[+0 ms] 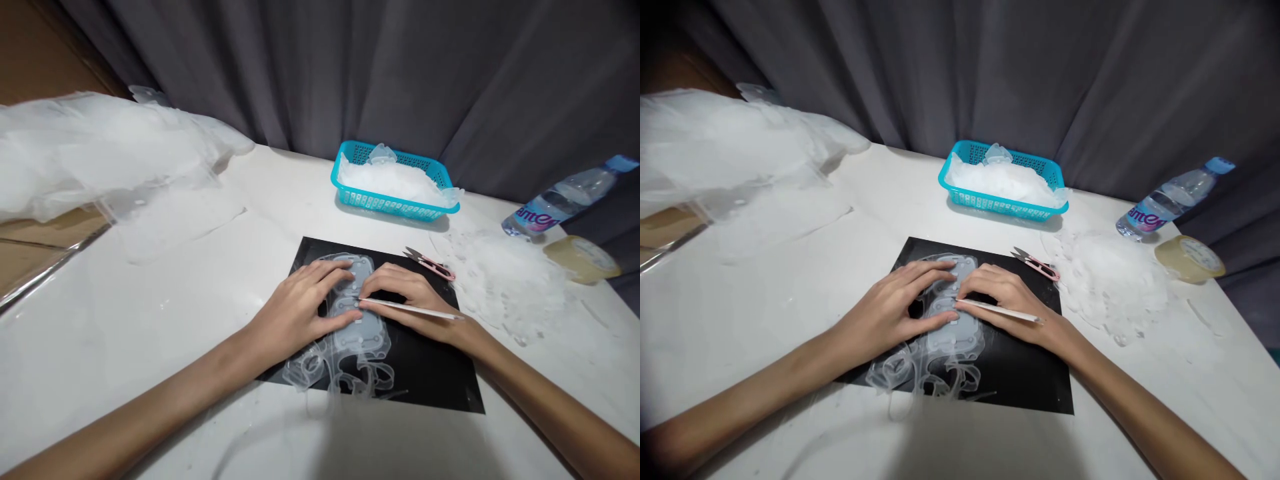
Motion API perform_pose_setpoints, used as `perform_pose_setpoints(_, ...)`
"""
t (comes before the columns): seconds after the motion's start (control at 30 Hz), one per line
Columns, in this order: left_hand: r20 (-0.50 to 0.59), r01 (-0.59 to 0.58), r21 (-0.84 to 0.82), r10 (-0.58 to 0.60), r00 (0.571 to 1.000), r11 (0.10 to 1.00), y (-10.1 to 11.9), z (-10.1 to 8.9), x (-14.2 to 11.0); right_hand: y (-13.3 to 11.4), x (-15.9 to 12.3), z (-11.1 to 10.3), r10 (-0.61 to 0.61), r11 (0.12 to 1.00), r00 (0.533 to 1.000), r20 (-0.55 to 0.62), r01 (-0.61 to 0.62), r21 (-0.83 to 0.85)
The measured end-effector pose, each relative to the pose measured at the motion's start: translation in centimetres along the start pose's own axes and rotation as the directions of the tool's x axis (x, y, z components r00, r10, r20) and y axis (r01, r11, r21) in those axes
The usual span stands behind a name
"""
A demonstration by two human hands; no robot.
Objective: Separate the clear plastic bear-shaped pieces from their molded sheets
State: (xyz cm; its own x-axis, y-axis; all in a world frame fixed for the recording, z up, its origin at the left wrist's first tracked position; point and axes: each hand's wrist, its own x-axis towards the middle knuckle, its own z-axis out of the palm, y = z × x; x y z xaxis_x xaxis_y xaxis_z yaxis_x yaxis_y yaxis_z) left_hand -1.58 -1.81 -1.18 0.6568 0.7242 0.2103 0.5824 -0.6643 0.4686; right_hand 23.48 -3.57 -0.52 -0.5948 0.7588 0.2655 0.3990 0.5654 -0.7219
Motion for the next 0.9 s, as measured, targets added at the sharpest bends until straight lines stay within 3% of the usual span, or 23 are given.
perform_pose_setpoints(0.17, 0.002, 0.012, 0.003, -0.012, 1.0, 1.0, 0.0, -0.1, 0.1, -0.1, 0.0, -0.1, 0.019, 1.0, 1.0, 0.014, -0.019, -0.007)
perform_pose_setpoints(0.43, 0.038, 0.012, -0.004, -0.012, 0.999, 1.0, -0.1, -0.2, 0.4, -0.3, 0.3, 0.1, -0.094, 0.987, 0.995, 0.035, 0.098, -0.125)
perform_pose_setpoints(0.63, 0.062, 0.024, -0.015, -0.023, 0.998, 1.0, 0.0, -0.3, 0.5, -0.7, -0.1, -1.1, -0.115, 0.963, 0.987, 0.111, 0.138, -0.231)
perform_pose_setpoints(0.9, 0.066, 0.021, -0.028, -0.019, 0.998, 0.999, -0.2, -0.2, 0.4, 0.5, -0.3, 0.5, -0.218, 0.897, 0.976, -0.003, 0.199, -0.395)
